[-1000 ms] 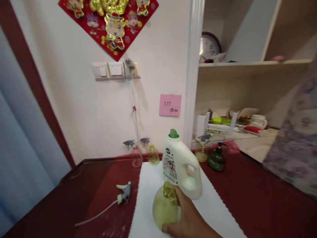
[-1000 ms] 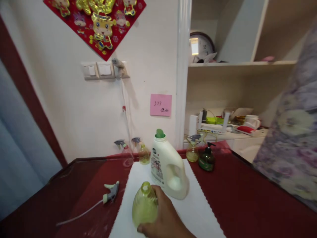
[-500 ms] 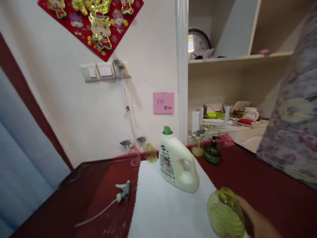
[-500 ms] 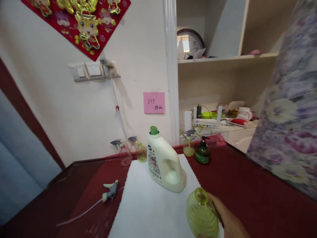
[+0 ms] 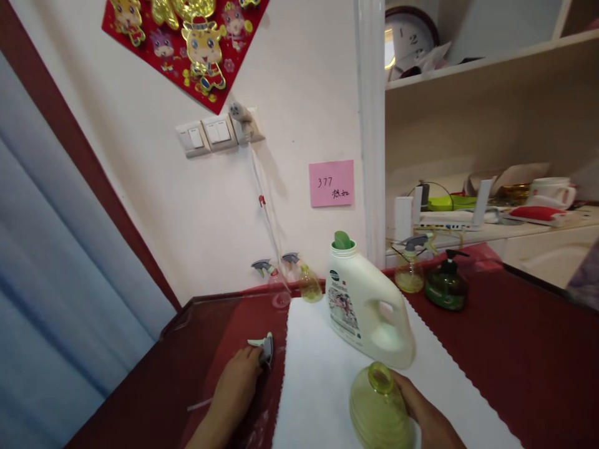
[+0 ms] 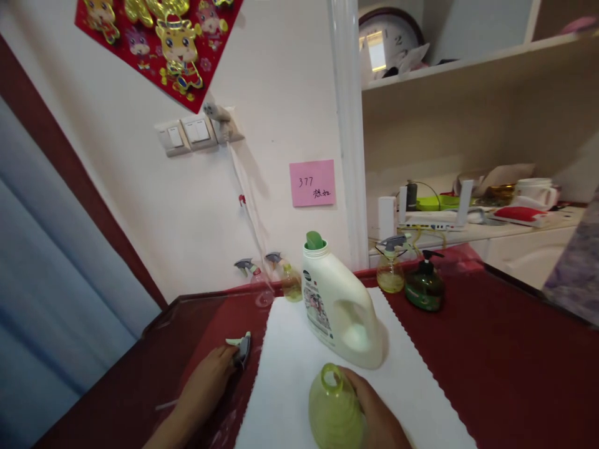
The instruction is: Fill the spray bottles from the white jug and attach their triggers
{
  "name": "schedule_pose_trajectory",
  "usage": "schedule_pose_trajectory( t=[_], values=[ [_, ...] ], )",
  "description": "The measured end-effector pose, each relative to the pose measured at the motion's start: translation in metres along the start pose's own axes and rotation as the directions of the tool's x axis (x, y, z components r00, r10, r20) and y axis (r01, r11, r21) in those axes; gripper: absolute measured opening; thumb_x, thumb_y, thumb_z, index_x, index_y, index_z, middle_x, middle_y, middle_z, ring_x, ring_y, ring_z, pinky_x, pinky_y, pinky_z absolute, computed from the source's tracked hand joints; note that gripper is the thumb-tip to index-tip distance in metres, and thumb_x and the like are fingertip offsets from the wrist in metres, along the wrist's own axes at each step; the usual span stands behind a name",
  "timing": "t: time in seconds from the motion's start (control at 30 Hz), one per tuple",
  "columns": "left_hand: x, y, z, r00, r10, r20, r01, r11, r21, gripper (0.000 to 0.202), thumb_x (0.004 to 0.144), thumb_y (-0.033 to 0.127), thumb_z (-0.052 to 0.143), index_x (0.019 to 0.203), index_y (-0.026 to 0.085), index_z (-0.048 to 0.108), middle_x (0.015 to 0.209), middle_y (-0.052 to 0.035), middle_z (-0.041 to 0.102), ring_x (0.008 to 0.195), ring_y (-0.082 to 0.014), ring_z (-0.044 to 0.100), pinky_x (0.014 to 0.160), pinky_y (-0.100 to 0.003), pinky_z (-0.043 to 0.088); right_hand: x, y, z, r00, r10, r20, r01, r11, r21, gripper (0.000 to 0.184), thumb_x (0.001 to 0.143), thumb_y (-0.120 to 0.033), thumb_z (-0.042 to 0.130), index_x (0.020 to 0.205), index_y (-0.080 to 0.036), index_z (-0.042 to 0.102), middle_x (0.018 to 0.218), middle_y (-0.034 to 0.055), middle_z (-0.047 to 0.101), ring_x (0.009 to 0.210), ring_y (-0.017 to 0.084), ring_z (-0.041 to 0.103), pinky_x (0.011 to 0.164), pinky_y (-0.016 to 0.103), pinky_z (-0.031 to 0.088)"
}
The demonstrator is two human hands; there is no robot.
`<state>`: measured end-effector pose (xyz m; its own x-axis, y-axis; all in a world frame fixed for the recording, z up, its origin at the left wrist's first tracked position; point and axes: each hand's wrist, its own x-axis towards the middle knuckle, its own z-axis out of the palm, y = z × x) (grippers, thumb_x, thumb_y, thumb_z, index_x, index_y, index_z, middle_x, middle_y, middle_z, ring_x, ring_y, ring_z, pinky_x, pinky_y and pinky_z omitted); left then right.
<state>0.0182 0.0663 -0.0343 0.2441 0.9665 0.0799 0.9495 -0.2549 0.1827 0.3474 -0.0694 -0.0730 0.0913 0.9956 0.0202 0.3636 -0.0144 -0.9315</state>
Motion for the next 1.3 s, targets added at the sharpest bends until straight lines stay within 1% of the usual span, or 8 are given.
schedule_pose_trajectory(
  t=[0.1,0.2,0.27,0.37,0.47,0.83,1.13,1.3],
  values=[
    [-0.003,0.005,-0.012,0.999,-0.014,-0.033,0.013,0.999,-0.045,0.036,0.085,0.012,0.047,0.110,0.016,0.071,0.115,-0.0145,0.073,0.110,-0.0305,0.065,0.098,-0.040,0.046,0.003,-0.002,0.006,1.000,0.015,0.017,-0.015,1.000,-0.010,0.089,0.056,-0.027,0.076,0.141,-0.025,0.051,0.142,0.0102,0.062,0.131,0.037,0.057,0.110,0.043,0.045],
    [-0.015,0.027,-0.046,0.982,-0.050,-0.183,-0.027,0.917,-0.398,0.033,0.091,0.027,0.053,0.119,0.018,0.067,0.120,-0.0117,0.072,0.111,-0.0271,0.065,0.099,-0.036,0.049,0.002,-0.012,0.008,0.999,0.033,0.007,-0.033,0.999,0.014,0.089,0.056,-0.024,0.072,0.141,-0.022,0.049,0.142,0.0116,0.061,0.133,0.035,0.055,0.113,0.045,0.041],
    [-0.028,0.053,-0.075,0.956,-0.165,-0.243,-0.090,0.623,-0.777,0.036,0.084,0.039,0.069,0.114,0.020,0.069,0.105,-0.0067,0.075,0.096,-0.0231,0.069,0.083,-0.028,0.056,-0.001,-0.019,0.008,0.999,0.047,0.011,-0.047,0.999,0.022,0.087,0.055,-0.023,0.071,0.140,-0.020,0.049,0.142,0.0125,0.060,0.133,0.035,0.054,0.114,0.045,0.040],
    [-0.049,0.098,-0.111,0.893,-0.401,-0.203,-0.174,0.109,-0.979,0.044,0.067,0.042,0.088,0.104,0.023,0.070,0.091,-0.0012,0.074,0.089,-0.0195,0.070,0.073,-0.022,0.060,-0.004,-0.022,0.006,0.997,0.064,0.046,-0.064,0.998,-0.006,0.088,0.055,-0.022,0.071,0.140,-0.021,0.049,0.144,0.0123,0.059,0.134,0.036,0.052,0.115,0.045,0.038],
    [-0.061,0.136,-0.126,0.819,-0.547,-0.175,-0.265,-0.089,-0.960,0.055,0.049,0.043,0.097,0.094,0.026,0.070,0.087,-0.0009,0.075,0.090,-0.0230,0.072,0.069,-0.025,0.063,-0.005,-0.017,0.006,0.994,0.038,0.104,-0.036,0.999,-0.021,0.091,0.057,-0.021,0.073,0.144,-0.020,0.046,0.148,0.0136,0.055,0.137,0.035,0.049,0.117,0.046,0.036],
    [-0.051,0.191,-0.076,0.930,-0.338,-0.143,-0.229,-0.229,-0.946,0.042,0.061,0.047,0.093,0.094,0.028,0.074,0.100,-0.0009,0.078,0.096,-0.0226,0.074,0.091,-0.035,0.063,-0.003,-0.005,0.006,0.995,-0.062,0.081,0.056,0.995,0.079,0.093,0.056,-0.020,0.078,0.144,-0.020,0.047,0.149,0.0145,0.054,0.138,0.036,0.049,0.117,0.048,0.036],
    [-0.057,0.202,-0.103,0.927,-0.336,-0.165,-0.247,-0.217,-0.944,0.039,0.068,0.054,0.086,0.096,0.029,0.076,0.099,-0.0005,0.079,0.087,-0.0191,0.073,0.084,-0.029,0.064,-0.004,-0.007,0.001,0.994,-0.027,0.102,0.017,0.995,0.094,0.094,0.056,-0.019,0.077,0.146,-0.017,0.046,0.153,0.0165,0.048,0.141,0.038,0.045,0.118,0.049,0.033],
    [-0.056,0.197,-0.078,0.936,-0.330,-0.124,-0.208,-0.235,-0.949,0.040,0.067,0.052,0.088,0.099,0.031,0.076,0.105,-0.0004,0.079,0.090,-0.0194,0.074,0.086,-0.030,0.063,0.001,0.007,0.013,0.997,-0.058,0.051,0.051,0.991,0.124,0.097,0.052,-0.026,0.079,0.144,-0.019,0.048,0.150,0.0153,0.052,0.138,0.039,0.047,0.116,0.050,0.037]
  ],
)
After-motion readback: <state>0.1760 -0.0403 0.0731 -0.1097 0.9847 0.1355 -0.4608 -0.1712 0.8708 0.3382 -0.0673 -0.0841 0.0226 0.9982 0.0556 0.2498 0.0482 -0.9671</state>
